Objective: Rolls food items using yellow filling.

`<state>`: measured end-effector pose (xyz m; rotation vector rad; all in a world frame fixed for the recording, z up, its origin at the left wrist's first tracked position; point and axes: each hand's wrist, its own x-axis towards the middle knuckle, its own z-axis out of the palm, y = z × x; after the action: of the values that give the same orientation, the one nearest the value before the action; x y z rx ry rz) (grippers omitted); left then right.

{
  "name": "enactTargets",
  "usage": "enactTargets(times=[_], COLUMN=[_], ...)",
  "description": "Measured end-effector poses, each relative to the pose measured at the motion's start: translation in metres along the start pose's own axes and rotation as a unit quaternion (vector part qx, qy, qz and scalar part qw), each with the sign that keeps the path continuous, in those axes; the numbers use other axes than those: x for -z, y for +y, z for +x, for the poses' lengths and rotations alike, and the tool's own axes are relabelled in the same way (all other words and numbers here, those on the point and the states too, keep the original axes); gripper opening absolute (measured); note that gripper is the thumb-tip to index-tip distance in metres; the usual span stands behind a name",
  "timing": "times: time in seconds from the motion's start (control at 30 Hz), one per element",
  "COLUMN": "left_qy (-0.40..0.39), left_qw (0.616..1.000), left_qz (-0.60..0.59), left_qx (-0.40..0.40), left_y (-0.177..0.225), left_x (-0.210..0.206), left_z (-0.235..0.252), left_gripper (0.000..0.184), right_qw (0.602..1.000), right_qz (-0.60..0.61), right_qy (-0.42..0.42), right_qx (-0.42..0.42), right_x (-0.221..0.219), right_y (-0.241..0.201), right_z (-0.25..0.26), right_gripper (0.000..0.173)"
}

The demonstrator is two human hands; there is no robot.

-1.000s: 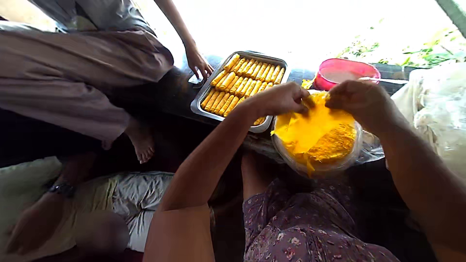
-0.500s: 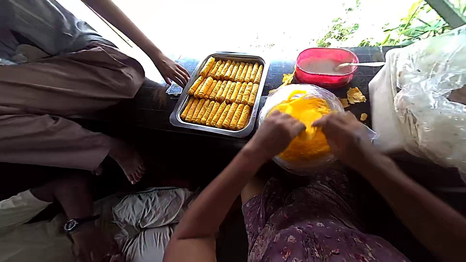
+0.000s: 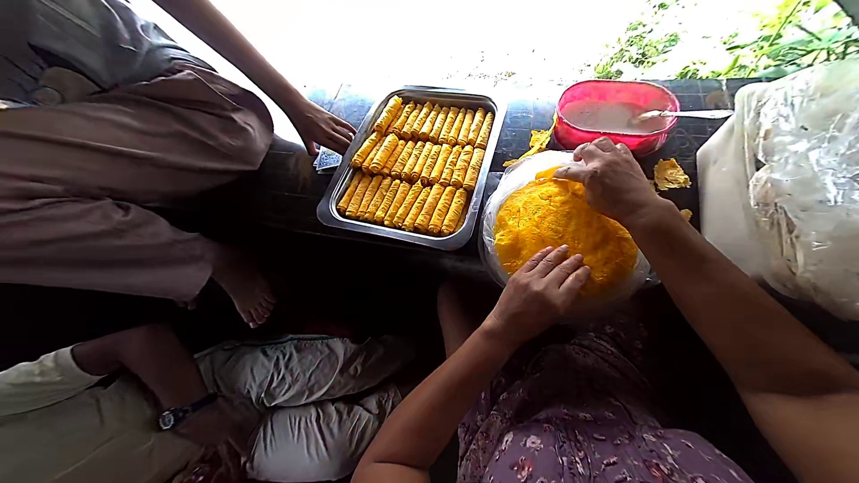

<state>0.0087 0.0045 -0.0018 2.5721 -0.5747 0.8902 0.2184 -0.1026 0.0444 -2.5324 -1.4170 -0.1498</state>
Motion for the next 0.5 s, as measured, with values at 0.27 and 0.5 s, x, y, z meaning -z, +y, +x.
enactTargets(times=[0.27,0.5], left_qy=[0.017,0.0], left_qw=[0.999,0.997], left_qz=[-0.045,-0.052], left_qx=[-0.019,-0.059], left_y=[-0.008,-0.018], left_x=[0.001,0.009], left_z=[-0.006,-0.009], left_gripper=[0.025,0.026], right_qw=[0.997,0.965], right_qz=[-0.06,0.134], right_qy=[0.037,-0.077], right_qx=[-0.038,-0.214], right_x=[0.032,0.057], right_y=[-0.012,-0.022], right_z=[-0.035,-0.059], right_gripper=[0.007,0.021])
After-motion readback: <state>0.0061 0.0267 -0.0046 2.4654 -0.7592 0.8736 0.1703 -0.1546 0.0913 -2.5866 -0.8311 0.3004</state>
